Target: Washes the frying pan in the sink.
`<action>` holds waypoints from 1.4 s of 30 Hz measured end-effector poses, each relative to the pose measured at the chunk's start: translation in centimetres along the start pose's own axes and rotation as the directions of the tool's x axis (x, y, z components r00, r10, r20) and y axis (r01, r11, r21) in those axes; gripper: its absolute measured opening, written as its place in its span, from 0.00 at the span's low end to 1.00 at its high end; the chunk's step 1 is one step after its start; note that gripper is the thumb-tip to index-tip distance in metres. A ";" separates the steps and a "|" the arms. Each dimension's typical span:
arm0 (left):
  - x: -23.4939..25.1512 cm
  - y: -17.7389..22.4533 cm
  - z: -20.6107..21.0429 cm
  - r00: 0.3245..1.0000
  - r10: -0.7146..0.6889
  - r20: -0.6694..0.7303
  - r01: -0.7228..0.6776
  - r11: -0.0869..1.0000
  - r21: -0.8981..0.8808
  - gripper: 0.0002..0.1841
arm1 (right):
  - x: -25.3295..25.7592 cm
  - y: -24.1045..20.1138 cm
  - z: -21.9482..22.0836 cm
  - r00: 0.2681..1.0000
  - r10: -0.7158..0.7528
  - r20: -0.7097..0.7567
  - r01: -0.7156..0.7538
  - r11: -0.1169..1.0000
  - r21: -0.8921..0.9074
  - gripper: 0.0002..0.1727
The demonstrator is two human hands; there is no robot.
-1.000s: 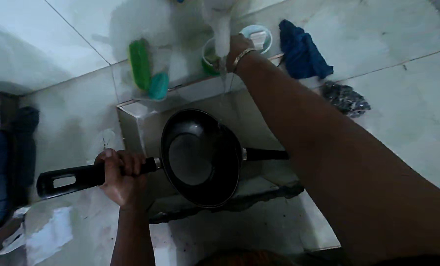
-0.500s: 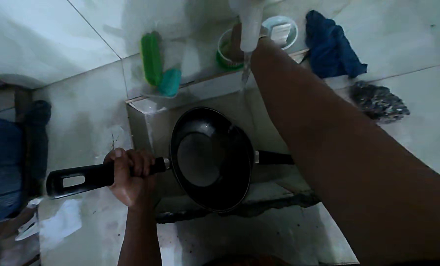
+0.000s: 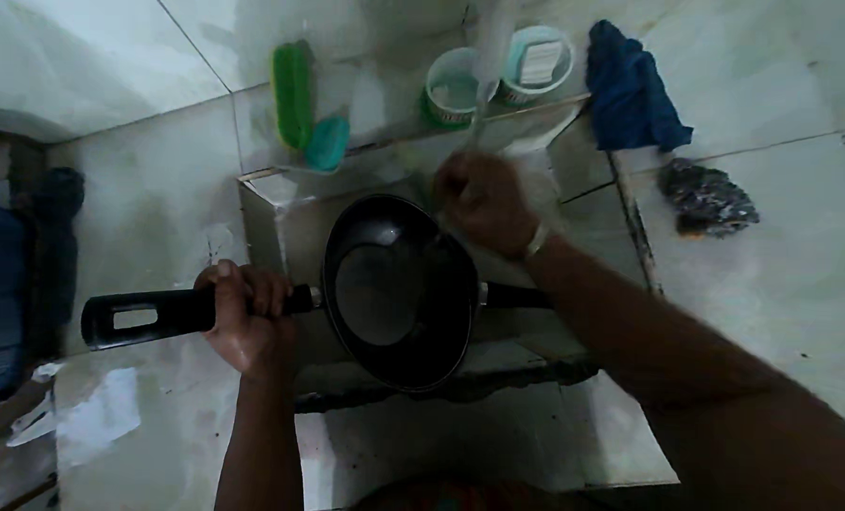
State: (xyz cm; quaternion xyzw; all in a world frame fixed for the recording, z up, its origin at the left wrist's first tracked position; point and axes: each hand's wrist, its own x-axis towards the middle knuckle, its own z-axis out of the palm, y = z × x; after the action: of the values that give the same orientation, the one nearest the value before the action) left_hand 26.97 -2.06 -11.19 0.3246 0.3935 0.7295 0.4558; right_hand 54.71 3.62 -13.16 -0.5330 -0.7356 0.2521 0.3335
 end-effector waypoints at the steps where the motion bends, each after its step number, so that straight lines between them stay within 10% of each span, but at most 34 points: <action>1: 0.0 0.0 0.0 1.000 0.002 0.007 -0.002 1.000 -0.003 0.16 | -2.8 0.6 2.4 0.994 0.027 0.103 -0.028 1.000 0.009 0.09; 5: 0.0 0.0 -0.5 0.999 0.003 0.035 -0.002 1.000 -0.018 0.16 | -11.1 4.0 10.0 0.816 0.199 0.542 -0.164 0.980 -0.113 0.20; 9: 0.1 -0.1 -0.9 0.999 -0.009 0.053 0.010 1.000 -0.012 0.18 | -10.9 5.0 11.1 0.752 0.341 0.565 -0.267 0.940 -0.211 0.25; 18: 0.3 0.3 -0.2 0.999 0.020 0.049 -0.018 1.000 -0.026 0.16 | -7.0 -4.4 13.7 0.883 0.013 0.469 -0.185 0.928 0.323 0.27; 22: 0.2 0.2 -0.6 0.999 0.034 0.029 -0.033 0.999 -0.033 0.17 | -12.7 -4.4 9.4 0.668 -0.050 0.742 -0.312 0.887 0.341 0.24; 27: 1.1 0.3 -0.8 0.999 -0.020 -0.033 0.021 1.000 0.005 0.17 | -13.6 1.8 6.9 0.441 0.280 0.853 -0.164 0.959 -0.230 0.28; 32: 1.7 -0.1 -1.4 0.996 -0.065 -0.059 0.066 0.998 0.018 0.16 | -5.7 2.7 11.2 0.838 0.393 0.379 -0.214 0.874 -0.436 0.28; 36: 1.8 -0.4 -1.9 0.996 -0.070 -0.061 0.073 0.996 0.046 0.17 | -3.4 2.6 18.7 0.947 0.274 0.170 -0.255 0.958 -0.128 0.40; 40: 1.7 -0.5 -2.0 0.997 -0.059 -0.041 0.060 0.998 0.024 0.18 | -4.0 -5.9 19.5 0.983 0.130 0.129 -0.177 0.858 0.482 0.42; 42: 1.5 -0.5 -2.3 0.998 -0.048 -0.040 0.048 0.999 0.007 0.18 | -4.6 -6.4 18.5 0.988 0.006 0.151 -0.082 0.860 0.503 0.40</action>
State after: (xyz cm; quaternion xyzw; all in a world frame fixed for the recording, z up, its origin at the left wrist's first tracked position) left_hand 24.72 -1.21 -12.61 0.3026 0.4131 0.7230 0.4638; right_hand 37.65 -2.98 -21.55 -0.4236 -0.6530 0.4822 0.4020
